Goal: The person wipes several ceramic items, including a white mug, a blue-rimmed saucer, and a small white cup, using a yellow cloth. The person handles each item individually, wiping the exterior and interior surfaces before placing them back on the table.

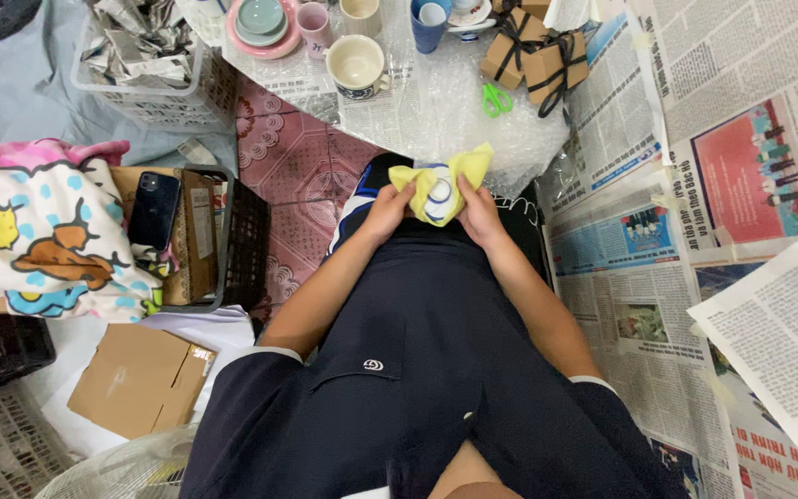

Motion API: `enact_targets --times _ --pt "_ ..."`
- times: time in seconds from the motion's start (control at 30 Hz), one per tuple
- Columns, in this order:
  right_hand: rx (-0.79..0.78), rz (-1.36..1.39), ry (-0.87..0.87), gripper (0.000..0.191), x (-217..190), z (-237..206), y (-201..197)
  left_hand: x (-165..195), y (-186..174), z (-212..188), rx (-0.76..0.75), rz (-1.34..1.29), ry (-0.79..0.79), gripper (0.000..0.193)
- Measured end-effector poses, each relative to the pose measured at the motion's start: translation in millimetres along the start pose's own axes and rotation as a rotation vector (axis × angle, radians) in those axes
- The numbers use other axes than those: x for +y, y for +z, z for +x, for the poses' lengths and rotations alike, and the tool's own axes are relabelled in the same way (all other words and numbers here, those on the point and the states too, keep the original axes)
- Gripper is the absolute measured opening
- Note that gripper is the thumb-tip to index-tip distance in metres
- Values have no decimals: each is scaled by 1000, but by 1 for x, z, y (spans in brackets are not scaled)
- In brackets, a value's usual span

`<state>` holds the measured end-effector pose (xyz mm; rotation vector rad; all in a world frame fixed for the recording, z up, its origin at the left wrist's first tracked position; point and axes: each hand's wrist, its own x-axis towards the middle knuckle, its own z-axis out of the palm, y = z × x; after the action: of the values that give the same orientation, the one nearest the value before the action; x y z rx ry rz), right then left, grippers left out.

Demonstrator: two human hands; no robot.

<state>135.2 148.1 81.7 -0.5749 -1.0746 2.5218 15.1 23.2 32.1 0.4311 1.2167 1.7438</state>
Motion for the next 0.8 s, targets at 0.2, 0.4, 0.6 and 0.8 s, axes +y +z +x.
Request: enact_targets --times 0.2,0.4,0.6,0.8 --pt "-132 42 -68 33 -4 -3 -1 6 -2 -2 -31 -197 17 29" --pt "-147 -41 -139 34 -2 -5 -3 1 -4 -4 -93 -118 120 28" --pt "-131 -115 -123 31 -3 -7 -3 4 -4 -8 -54 119 142 24" --pt "-135 -83 -149 31 -3 -7 -3 7 1 -12 -104 193 156 25"
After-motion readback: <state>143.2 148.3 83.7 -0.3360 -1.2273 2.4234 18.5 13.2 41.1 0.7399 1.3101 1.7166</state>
